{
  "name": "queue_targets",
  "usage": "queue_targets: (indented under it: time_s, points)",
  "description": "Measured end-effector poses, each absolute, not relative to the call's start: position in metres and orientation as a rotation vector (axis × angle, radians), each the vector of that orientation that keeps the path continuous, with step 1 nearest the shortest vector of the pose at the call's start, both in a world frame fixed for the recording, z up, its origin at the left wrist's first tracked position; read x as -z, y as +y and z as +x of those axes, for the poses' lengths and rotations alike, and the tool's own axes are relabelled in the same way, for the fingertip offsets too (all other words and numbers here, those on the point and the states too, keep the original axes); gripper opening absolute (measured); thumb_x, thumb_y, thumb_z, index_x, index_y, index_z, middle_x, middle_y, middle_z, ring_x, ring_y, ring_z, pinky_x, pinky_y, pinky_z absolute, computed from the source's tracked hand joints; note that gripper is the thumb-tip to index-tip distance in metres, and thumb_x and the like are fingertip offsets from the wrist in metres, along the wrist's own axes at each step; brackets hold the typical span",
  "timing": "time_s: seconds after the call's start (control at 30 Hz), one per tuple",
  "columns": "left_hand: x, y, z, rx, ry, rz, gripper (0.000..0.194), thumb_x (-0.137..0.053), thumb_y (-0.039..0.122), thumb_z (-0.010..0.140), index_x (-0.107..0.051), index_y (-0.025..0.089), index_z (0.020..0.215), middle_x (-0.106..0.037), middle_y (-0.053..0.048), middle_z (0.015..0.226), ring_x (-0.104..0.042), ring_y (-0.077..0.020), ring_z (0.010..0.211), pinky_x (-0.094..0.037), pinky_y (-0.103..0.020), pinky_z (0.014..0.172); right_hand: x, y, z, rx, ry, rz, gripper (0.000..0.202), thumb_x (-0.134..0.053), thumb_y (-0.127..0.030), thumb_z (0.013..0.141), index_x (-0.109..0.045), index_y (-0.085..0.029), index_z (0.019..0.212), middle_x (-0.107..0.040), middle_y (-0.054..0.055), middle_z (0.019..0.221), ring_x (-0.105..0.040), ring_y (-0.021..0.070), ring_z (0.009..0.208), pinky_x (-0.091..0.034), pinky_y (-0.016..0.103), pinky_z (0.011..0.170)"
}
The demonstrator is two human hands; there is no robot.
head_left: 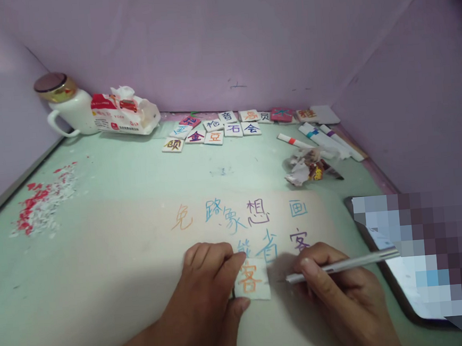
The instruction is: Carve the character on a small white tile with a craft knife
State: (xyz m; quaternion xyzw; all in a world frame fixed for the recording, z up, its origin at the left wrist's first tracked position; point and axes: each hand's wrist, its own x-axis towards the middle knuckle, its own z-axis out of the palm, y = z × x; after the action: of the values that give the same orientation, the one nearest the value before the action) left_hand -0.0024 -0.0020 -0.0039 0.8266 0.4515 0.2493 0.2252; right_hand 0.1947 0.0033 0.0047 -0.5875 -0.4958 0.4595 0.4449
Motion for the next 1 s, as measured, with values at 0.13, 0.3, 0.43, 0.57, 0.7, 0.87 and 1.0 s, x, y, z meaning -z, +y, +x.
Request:
queue_targets:
  time_s: [0.13,0.3,0.43,0.57,0.7,0.87,1.0]
  points:
    - [0.005,-0.003,-0.002,-0.718,1.24,2.28,0.048,-0.049,0.008,0.074,-0.041,0.017,0.12,-0.049,-0.01,0.11,-0.047,-0.0264,0.097,-0.044,-0.05,0.085,-0.003,0.005,0.194,-1.107,-1.235,-1.42,0.021,-0.058,-0.038,0.083,-0.068,-0.025,0.069,-0.054,-0.003,0.052,-0.05,0.0124,0.051,-0.039,0.022,0.049]
    - [0.003,-0.003,-0.003,-0.705,1.238,2.288,0.045,-0.049,0.008,0.076,-0.041,0.017,0.12,-0.048,-0.01,0.109,-0.046,-0.026,0.097,-0.044,-0.049,0.085,-0.001,0.005,0.198,-1.091,-1.43,-1.377,0.011,-0.063,-0.031,0.081,-0.071,-0.029,0.075,-0.067,-0.003,0.062,-0.058,0.0122,0.055,-0.044,0.019,0.051]
    - [0.002,-0.002,-0.003,-0.675,1.237,2.293,0.046,-0.049,0.009,0.077,-0.04,0.017,0.121,-0.047,-0.01,0.11,-0.046,-0.0264,0.098,-0.044,-0.049,0.085,0.001,0.004,0.204,-1.062,-1.589,-1.386,0.007,-0.063,-0.03,0.081,-0.071,-0.03,0.082,-0.072,-0.003,0.073,-0.065,0.0131,0.063,-0.049,0.018,0.054]
    - [0.003,-0.002,-0.003,-0.633,1.233,2.293,0.045,-0.049,0.009,0.077,-0.04,0.017,0.12,-0.046,-0.01,0.109,-0.045,-0.0266,0.096,-0.042,-0.05,0.084,0.002,0.005,0.206,-1.007,-1.553,-1.42,0.003,-0.062,-0.029,0.081,-0.066,-0.029,0.081,-0.069,-0.005,0.066,-0.064,0.0106,0.055,-0.049,0.014,0.047]
    - [0.004,-0.002,-0.003,-0.638,1.233,2.3,0.046,-0.049,0.01,0.078,-0.038,0.017,0.122,-0.045,-0.01,0.111,-0.043,-0.0271,0.097,-0.04,-0.05,0.085,0.004,0.008,0.209,-0.906,-1.64,-1.368,0.013,-0.064,-0.018,0.079,-0.064,-0.03,0.085,-0.07,-0.007,0.069,-0.066,0.0101,0.057,-0.052,0.013,0.051]
    - [0.002,0.0,-0.004,-0.604,1.205,2.322,0.046,-0.05,0.009,0.077,-0.038,0.016,0.12,-0.045,-0.011,0.11,-0.043,-0.0271,0.096,-0.038,-0.049,0.083,0.003,0.012,0.217,-0.91,-1.737,-1.16,0.029,-0.059,-0.009,0.079,-0.064,-0.031,0.098,-0.073,-0.005,0.082,-0.07,0.0114,0.07,-0.056,0.015,0.062]
    - [0.001,0.0,-0.004,-0.573,1.213,2.336,0.044,-0.052,0.011,0.077,-0.04,0.016,0.119,-0.045,-0.011,0.109,-0.044,-0.0271,0.095,-0.038,-0.049,0.081,0.0,0.012,0.223,-0.753,-1.849,-1.012,0.039,-0.056,-0.005,0.079,-0.063,-0.03,0.108,-0.073,-0.002,0.086,-0.07,0.0147,0.073,-0.056,0.021,0.063]
